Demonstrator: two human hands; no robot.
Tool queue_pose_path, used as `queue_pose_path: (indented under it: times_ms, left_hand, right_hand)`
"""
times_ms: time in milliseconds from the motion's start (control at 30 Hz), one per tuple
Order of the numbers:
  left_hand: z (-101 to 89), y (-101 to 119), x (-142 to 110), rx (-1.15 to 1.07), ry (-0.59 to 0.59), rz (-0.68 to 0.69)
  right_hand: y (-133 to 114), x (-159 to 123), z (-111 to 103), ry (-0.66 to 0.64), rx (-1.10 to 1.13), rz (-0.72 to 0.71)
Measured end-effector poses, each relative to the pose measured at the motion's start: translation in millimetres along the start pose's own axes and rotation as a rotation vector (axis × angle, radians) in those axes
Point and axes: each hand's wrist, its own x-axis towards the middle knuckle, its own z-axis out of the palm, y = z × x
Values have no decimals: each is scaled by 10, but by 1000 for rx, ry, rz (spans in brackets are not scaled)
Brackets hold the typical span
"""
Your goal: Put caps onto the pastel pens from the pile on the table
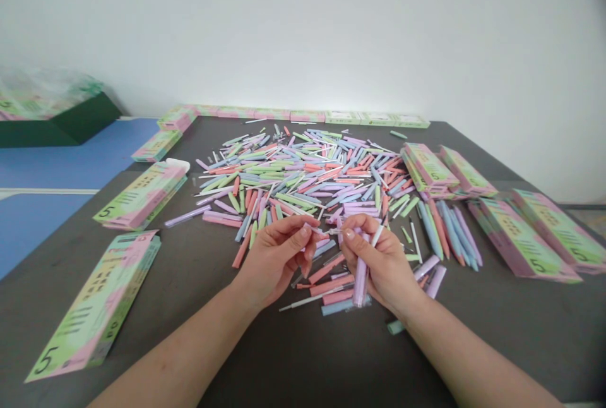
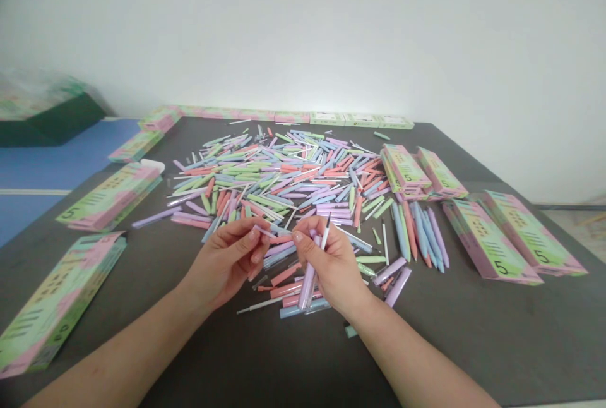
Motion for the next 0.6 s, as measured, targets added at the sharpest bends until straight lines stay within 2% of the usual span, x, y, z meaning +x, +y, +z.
queue_pose_path:
  times_ms: [300, 600]
  left_hand:
    - [4, 5, -6, -40, -46, 37]
    - [28, -21, -16, 46, -35, 115]
  right_hand:
    - [-5, 0, -5, 7, -27, -14]
    - [4, -17, -24, 57, -207, -34]
